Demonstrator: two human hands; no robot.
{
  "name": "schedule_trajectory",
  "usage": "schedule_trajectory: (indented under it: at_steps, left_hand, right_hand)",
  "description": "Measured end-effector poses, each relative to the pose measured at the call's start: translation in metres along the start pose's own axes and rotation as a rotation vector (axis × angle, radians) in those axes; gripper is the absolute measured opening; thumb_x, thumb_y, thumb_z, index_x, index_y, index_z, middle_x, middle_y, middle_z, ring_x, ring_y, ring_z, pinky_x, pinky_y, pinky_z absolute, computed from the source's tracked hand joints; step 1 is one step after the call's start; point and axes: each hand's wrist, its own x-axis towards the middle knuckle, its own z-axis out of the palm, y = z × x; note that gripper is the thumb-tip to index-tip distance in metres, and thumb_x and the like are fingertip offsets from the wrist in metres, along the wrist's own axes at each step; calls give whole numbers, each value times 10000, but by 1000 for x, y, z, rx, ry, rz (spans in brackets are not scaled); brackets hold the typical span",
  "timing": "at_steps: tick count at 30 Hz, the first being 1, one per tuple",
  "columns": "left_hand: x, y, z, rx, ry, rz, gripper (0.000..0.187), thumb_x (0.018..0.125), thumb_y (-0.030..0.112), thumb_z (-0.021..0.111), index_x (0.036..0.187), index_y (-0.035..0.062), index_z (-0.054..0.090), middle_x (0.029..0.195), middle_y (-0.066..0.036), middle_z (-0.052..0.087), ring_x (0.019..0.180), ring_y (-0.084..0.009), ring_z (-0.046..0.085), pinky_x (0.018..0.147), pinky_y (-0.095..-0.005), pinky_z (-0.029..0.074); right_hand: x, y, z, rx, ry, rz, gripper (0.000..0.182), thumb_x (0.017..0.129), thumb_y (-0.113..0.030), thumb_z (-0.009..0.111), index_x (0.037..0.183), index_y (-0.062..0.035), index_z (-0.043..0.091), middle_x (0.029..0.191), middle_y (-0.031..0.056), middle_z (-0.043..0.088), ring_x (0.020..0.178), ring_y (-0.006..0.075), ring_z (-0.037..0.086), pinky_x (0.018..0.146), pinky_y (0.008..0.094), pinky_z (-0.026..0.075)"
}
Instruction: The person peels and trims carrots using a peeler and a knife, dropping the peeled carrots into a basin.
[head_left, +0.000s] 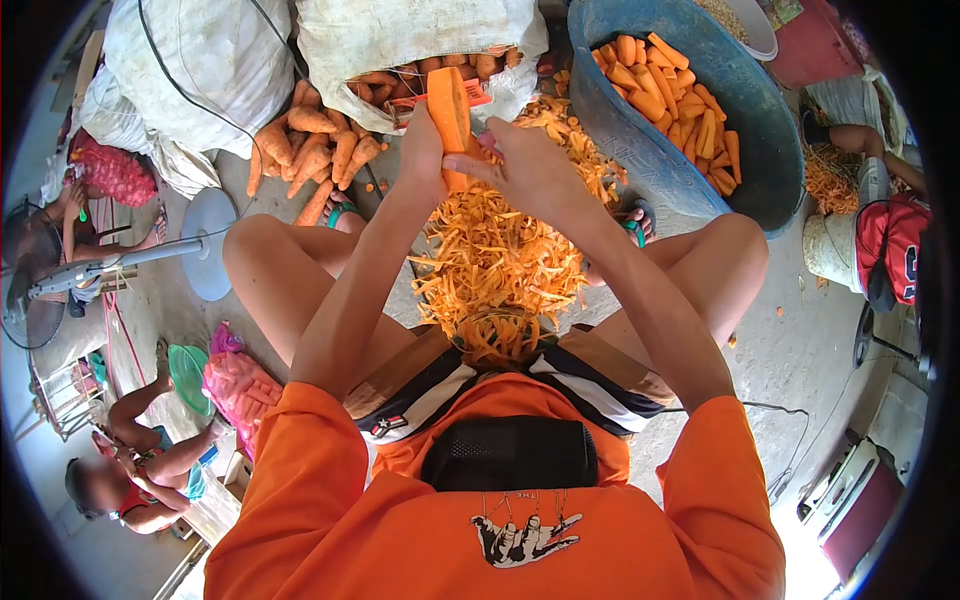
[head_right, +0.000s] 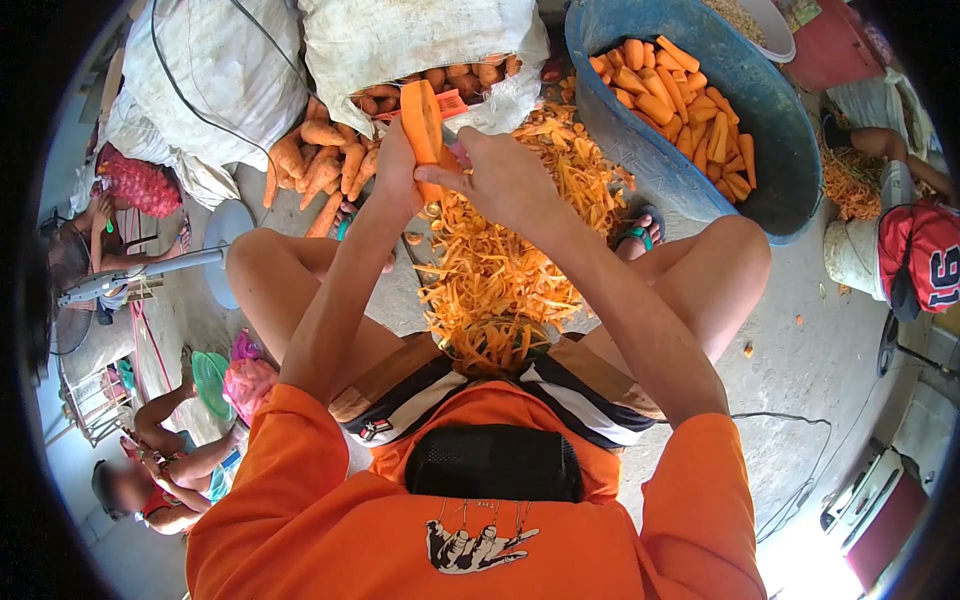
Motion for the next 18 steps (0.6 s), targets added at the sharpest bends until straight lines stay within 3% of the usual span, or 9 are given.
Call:
schedule_trajectory:
  at_steps: [1,5,7,11,14,16,18]
  left_hand:
    - [-1,1,1,-6,44,6,455,1081,414,289,1215,98,588,1049,-69,644,899,-218,670,760,-377,591]
    - [-2,2,-3,-11,41,25,455,1076,419,292,1236,100,574,1073,-72,637,910,-222,667,763,-389,591]
    - [-4,3,-4,-52,59,-20,459,1077,419,284,1250,103,568,1080,-72,633,919,-222,665,761,-403,591]
    - [-10,3,1,-65,86,1,467,1080,418,271,1249,104,572,1073,-72,632,910,-217,659,763,-405,592]
    - [-8,9,2,-24,59,19,461,1084,411,268,1251,107,572,1073,-73,633,918,-210,654,775,-405,590]
    - [-6,14,1,91,47,12,448,1089,411,285,1254,110,572,1071,-61,635,927,-201,647,801,-396,584]
    - [-3,14,-1,25,-20,-23,449,1092,425,295,1254,113,574,1066,-56,637,926,-198,647,807,-394,580]
  right_hand:
    - [-1,2,5,48,54,-47,708,904,-618,694,976,84,638,822,259,679,781,410,689,724,463,534]
    - [0,2,10,89,15,-30,683,938,-597,667,929,85,638,790,255,662,733,396,664,692,458,515]
    - [-2,-4,9,182,-56,57,673,958,-587,649,921,85,642,759,249,645,694,386,639,679,452,501]
    - [-5,-9,9,211,-90,113,671,970,-581,634,899,86,642,777,249,649,704,382,638,679,450,499]
    - [-1,-4,6,212,-77,60,712,906,-636,689,866,73,634,775,212,641,703,342,624,670,438,488]
    - [2,-6,-4,102,-118,8,801,779,-733,743,793,58,618,728,186,625,713,342,637,677,453,491]
    - [3,-3,-10,89,-137,7,824,720,-754,773,801,51,616,753,181,627,736,337,638,689,448,493]
